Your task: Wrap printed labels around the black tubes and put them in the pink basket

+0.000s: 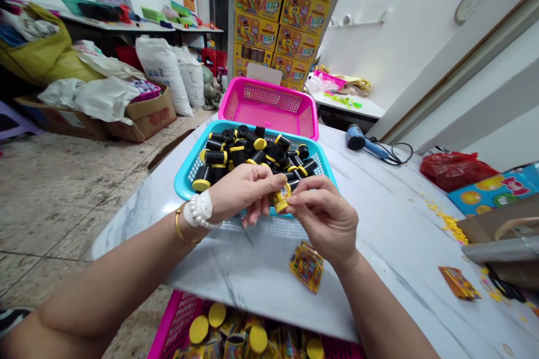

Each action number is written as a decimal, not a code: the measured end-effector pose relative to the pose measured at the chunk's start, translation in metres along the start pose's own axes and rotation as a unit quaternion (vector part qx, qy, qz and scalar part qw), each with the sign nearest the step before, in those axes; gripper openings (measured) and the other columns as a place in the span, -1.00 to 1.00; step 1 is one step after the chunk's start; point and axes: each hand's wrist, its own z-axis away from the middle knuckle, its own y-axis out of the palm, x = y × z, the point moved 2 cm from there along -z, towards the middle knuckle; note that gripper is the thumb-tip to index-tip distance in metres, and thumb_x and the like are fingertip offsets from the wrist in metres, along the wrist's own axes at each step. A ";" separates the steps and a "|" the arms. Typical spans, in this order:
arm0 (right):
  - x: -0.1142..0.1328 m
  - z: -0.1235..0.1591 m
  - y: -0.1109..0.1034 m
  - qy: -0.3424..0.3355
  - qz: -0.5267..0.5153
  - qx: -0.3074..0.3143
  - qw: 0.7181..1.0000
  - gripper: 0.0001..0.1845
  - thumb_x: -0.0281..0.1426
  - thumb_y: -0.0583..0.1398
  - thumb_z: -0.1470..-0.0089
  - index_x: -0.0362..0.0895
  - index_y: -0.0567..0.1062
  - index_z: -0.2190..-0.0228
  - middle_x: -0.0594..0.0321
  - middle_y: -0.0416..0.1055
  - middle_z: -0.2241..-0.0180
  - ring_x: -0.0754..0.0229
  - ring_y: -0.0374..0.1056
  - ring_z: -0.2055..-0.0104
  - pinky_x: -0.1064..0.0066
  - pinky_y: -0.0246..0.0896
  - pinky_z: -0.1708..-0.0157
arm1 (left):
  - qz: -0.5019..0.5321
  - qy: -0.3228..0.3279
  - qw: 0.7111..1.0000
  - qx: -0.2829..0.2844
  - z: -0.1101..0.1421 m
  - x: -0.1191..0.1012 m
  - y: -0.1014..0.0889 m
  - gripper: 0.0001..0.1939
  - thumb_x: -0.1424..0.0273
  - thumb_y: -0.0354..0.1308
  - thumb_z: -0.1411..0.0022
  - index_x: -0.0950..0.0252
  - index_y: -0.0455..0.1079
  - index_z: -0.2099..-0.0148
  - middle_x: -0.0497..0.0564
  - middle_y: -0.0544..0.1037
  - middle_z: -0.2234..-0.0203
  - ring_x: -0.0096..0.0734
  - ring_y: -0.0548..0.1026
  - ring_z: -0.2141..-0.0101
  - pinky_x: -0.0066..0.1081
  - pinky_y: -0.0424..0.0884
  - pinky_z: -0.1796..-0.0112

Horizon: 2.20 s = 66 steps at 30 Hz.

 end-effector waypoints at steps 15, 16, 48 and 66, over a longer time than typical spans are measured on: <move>0.000 0.004 -0.005 -0.066 0.104 -0.007 0.992 -0.71 -0.61 0.36 -0.01 0.03 0.64 0.29 0.28 0.42 0.37 0.21 0.44 0.36 0.32 0.45 0.39 | 0.019 -0.005 1.000 -0.020 -0.003 0.002 -0.002 -0.46 -0.06 0.24 -0.20 0.34 0.31 0.46 -0.10 0.44 0.71 -0.60 0.35 0.78 -0.61 0.27 0.76; -0.001 0.003 -0.006 -0.064 0.103 -0.018 0.992 -0.70 -0.61 0.37 0.00 0.03 0.63 0.27 0.27 0.42 0.35 0.19 0.46 0.35 0.31 0.47 0.38 | 0.027 -0.004 0.999 -0.024 -0.003 0.003 -0.003 -0.47 -0.05 0.21 -0.23 0.34 0.31 0.46 -0.10 0.45 0.70 -0.60 0.35 0.77 -0.61 0.27 0.75; 0.061 0.087 -0.021 0.160 -0.015 0.370 0.915 -0.86 -0.50 0.34 -0.12 -0.06 0.65 0.26 0.19 0.53 0.31 0.29 0.52 0.34 0.53 0.47 0.33 | -0.026 0.030 0.998 -0.058 -0.005 0.005 0.002 -0.49 -0.06 0.25 -0.20 0.33 0.30 0.36 -0.05 0.49 0.65 -0.56 0.42 0.72 -0.58 0.27 0.69; 0.025 0.065 -0.028 -0.016 0.362 0.020 0.932 -0.85 -0.55 0.33 -0.09 -0.08 0.59 0.28 0.28 0.44 0.41 0.25 0.39 0.40 0.40 0.36 0.41 | -0.082 0.064 0.994 -0.029 -0.003 0.012 0.007 -0.59 0.06 0.29 -0.19 0.34 0.42 0.37 -0.04 0.51 0.57 -0.58 0.41 0.66 -0.58 0.28 0.66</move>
